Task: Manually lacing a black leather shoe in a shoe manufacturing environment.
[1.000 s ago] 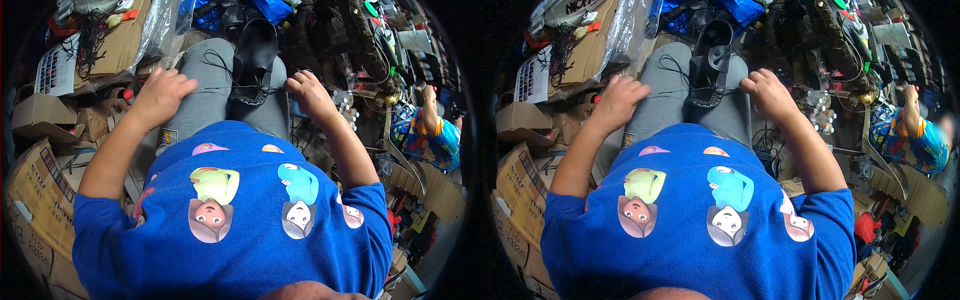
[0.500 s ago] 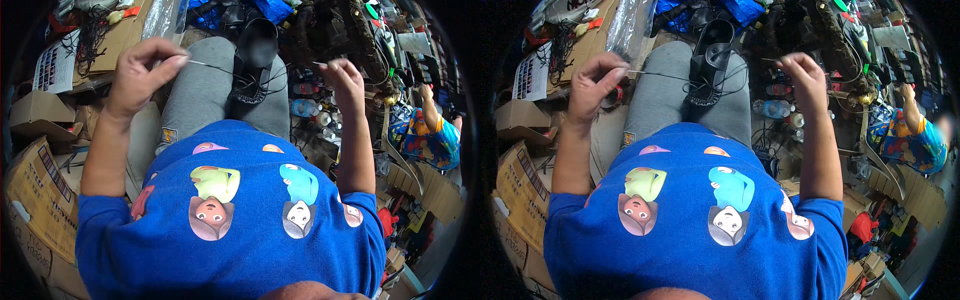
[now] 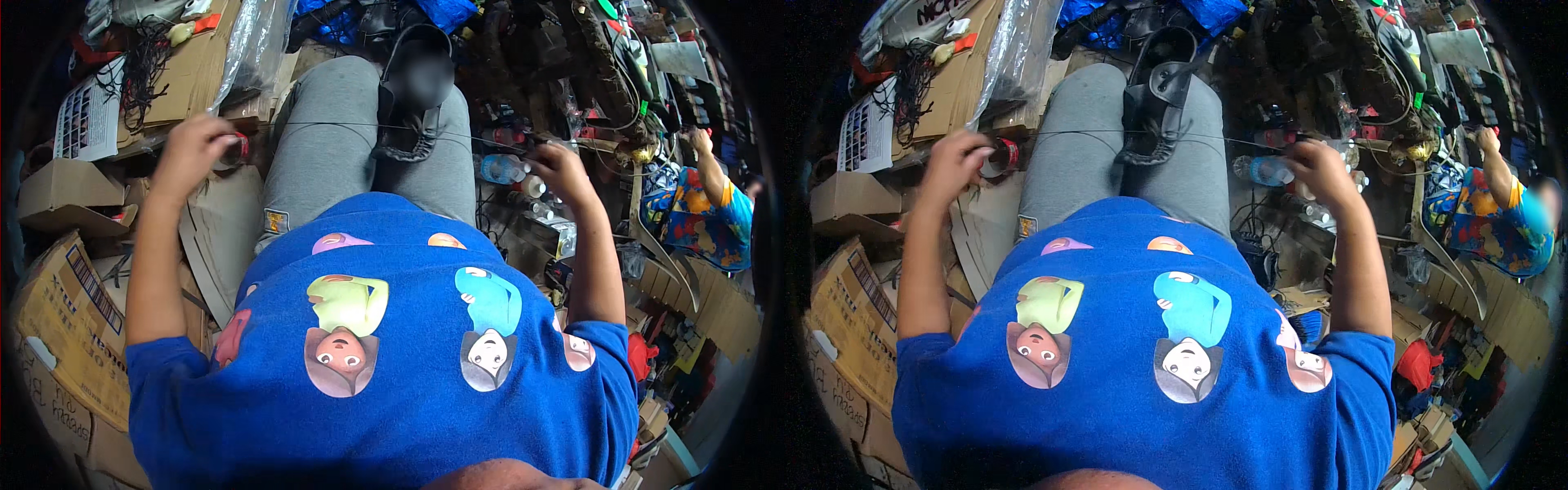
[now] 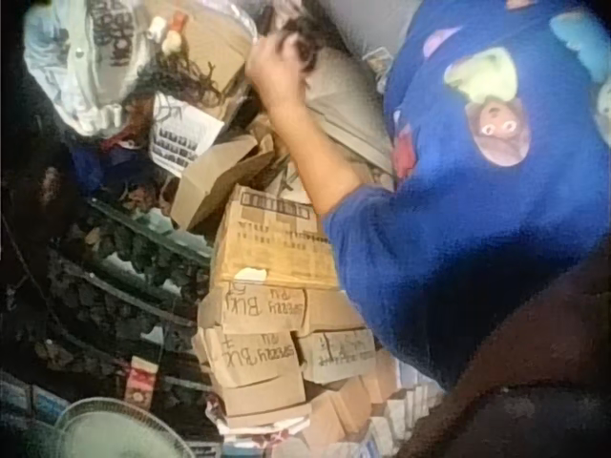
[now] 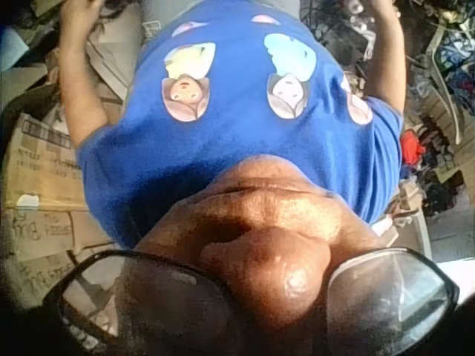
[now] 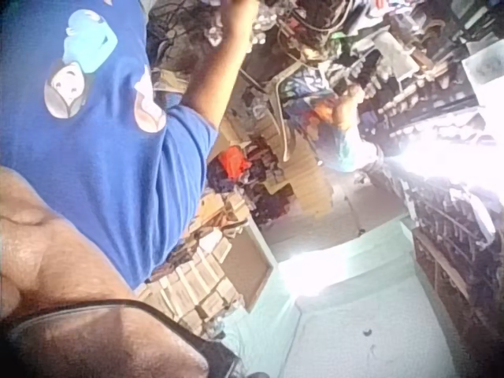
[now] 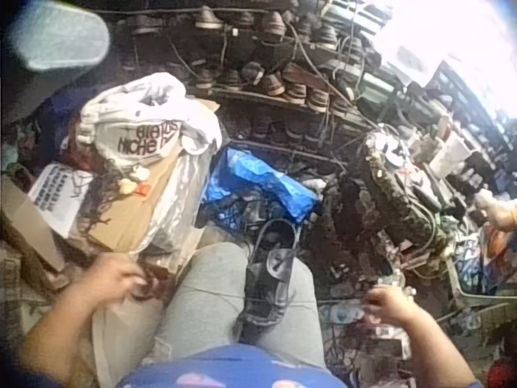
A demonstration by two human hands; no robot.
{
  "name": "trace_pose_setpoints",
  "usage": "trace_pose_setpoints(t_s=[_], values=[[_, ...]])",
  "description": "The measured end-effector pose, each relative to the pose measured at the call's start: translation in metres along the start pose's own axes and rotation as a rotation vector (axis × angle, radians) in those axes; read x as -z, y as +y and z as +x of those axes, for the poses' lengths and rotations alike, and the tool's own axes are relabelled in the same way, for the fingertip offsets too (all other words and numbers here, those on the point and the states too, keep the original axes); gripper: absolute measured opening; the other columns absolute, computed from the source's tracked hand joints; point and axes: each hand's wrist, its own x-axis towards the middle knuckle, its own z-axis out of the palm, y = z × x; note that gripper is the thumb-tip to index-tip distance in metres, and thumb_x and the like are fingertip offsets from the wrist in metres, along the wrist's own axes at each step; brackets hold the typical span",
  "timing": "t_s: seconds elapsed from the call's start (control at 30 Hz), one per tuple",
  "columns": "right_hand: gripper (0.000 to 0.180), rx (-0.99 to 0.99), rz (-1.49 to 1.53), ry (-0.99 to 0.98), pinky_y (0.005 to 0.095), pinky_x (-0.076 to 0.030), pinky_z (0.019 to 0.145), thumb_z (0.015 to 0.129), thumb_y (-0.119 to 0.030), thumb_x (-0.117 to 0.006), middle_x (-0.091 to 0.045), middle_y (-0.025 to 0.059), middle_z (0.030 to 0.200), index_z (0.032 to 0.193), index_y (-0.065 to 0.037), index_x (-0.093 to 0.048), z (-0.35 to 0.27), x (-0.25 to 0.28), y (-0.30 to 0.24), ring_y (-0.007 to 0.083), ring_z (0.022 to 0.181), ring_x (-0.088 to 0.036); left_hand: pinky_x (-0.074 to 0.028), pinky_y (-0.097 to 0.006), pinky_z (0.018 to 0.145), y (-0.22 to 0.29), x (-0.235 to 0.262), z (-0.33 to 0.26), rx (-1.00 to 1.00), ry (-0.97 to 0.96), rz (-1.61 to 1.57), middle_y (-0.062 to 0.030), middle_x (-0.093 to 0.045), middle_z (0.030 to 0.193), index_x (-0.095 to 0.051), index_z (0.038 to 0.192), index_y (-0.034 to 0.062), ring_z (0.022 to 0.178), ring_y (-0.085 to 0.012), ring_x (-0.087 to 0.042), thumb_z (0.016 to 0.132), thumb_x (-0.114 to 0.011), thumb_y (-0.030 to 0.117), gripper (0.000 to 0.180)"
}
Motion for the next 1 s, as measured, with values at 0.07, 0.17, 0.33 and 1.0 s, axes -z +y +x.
trace_pose_setpoints(t_s=[0.07, 0.17, 0.33, 1.0], values=[[0.018, -0.130, -0.085, 0.106, 0.0346, -0.048, 0.071, 0.077, -0.012, -0.068, -0.063, 0.0153, 0.084, 0.091, -0.001, -0.067, -0.024, -0.003, 0.078, 0.0272, 0.079, -0.063, -0.046, -0.036, 0.072, -0.036, 0.022, -0.019, 0.154, 0.070, 0.198, -0.0141, -0.061, 0.083, -0.064, 0.086, 0.0001, 0.080, -0.0297, -0.060, 0.080, -0.066, 0.011, 0.013], [0.017, -0.246, -0.117, 0.123, 0.0330, -0.048, 0.070, 0.076, -0.011, -0.068, -0.062, 0.0135, 0.078, 0.090, -0.002, -0.068, -0.049, -0.002, 0.108, 0.0237, 0.077, -0.063, -0.046, -0.038, 0.072, -0.047, 0.028, -0.042, 0.239, 0.080, 0.345, -0.0151, -0.061, 0.085, -0.064, 0.086, 0.0001, 0.083, -0.0320, -0.060, 0.079, -0.067, 0.012, 0.014], [0.023, -0.107, -0.181, 0.073, 0.0332, -0.051, 0.074, 0.077, -0.007, -0.065, -0.068, 0.0154, 0.094, 0.100, -0.008, -0.070, -0.044, -0.020, 0.137, 0.0256, 0.086, -0.066, -0.046, -0.037, 0.076, -0.002, 0.017, -0.025, 0.265, 0.006, 0.294, -0.0165, -0.059, 0.088, -0.067, 0.100, 0.0024, 0.086, -0.0329, -0.060, 0.079, -0.067, 0.012, 0.023], [0.014, 0.400, 0.382, -0.004, 0.0276, -0.049, 0.075, 0.074, 0.001, -0.068, -0.058, 0.0015, 0.084, 0.086, -0.006, -0.069, 0.069, -0.036, -0.091, 0.0123, 0.083, -0.060, -0.046, -0.035, 0.088, 0.125, -0.109, 0.150, -0.181, -0.256, -0.360, -0.0159, -0.060, 0.107, -0.045, 0.111, 0.0035, 0.103, -0.0279, -0.058, 0.056, -0.088, 0.027, 0.074]])
